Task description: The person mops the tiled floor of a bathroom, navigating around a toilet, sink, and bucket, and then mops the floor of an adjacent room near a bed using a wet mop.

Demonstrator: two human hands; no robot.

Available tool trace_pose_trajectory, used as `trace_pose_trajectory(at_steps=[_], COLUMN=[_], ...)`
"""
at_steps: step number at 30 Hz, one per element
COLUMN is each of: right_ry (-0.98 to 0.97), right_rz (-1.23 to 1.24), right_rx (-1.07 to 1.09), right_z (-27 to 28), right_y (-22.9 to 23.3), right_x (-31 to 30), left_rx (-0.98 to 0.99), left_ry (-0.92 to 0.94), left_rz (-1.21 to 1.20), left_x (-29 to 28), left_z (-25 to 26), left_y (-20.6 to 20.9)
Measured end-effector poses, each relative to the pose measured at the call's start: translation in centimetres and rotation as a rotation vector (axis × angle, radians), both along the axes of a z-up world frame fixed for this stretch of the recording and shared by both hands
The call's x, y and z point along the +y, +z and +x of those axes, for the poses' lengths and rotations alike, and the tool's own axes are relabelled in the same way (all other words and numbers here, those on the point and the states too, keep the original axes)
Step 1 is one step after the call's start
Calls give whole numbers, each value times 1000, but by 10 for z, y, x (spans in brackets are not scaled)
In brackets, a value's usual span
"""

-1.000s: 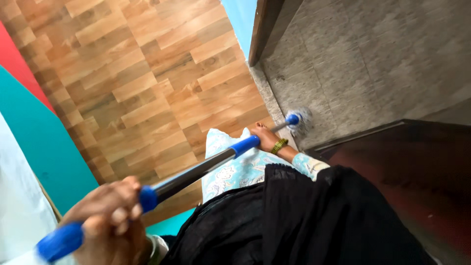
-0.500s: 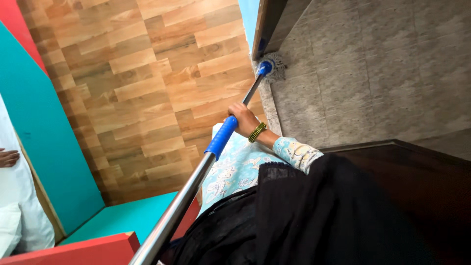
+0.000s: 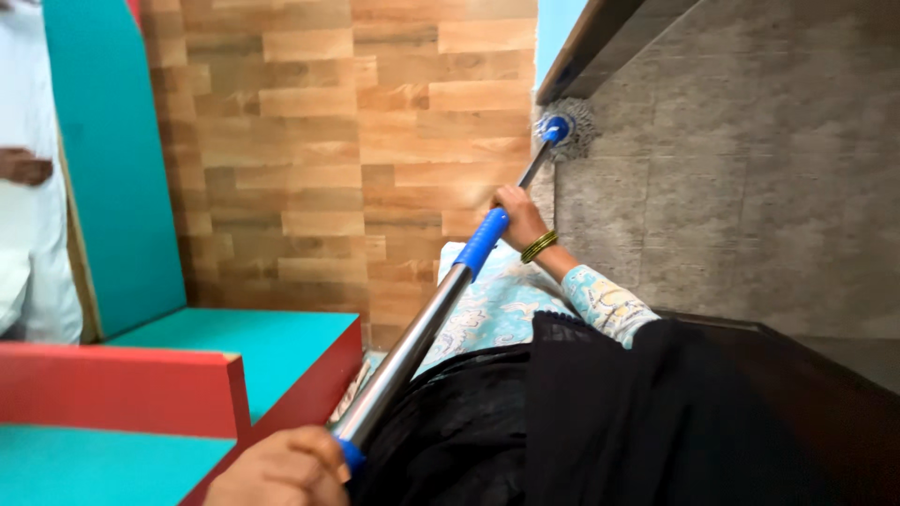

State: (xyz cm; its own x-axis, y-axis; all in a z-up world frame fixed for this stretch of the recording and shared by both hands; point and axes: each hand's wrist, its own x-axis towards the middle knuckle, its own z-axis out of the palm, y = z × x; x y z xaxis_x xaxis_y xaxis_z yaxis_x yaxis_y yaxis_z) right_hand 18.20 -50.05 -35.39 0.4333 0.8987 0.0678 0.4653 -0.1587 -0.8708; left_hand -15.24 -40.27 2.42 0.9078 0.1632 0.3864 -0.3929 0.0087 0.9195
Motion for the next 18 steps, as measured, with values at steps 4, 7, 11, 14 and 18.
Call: trace_pose_trajectory(at_steps=[4,7,11,14,18], right_ry=[-35,-28,-50,-8,64], right_rz=[14,-34,12,9,-160], right_rx=[-19,-24,-39,-49,-16], right_z=[-6,-6,-11,-18,-24], right_y=[-8,-18,-20,-21,-35], right_x=[-20,-30,-30,-12,10], left_rx=[72,127,1,660,15], left_ry=[-101,-195,-123,-209,79], left_rz=[55,129,156,36,85], left_x=[-20,-38,-36,3,16], left_z=[43,68,58,4,-32], left_y=[38,53,40,46,13])
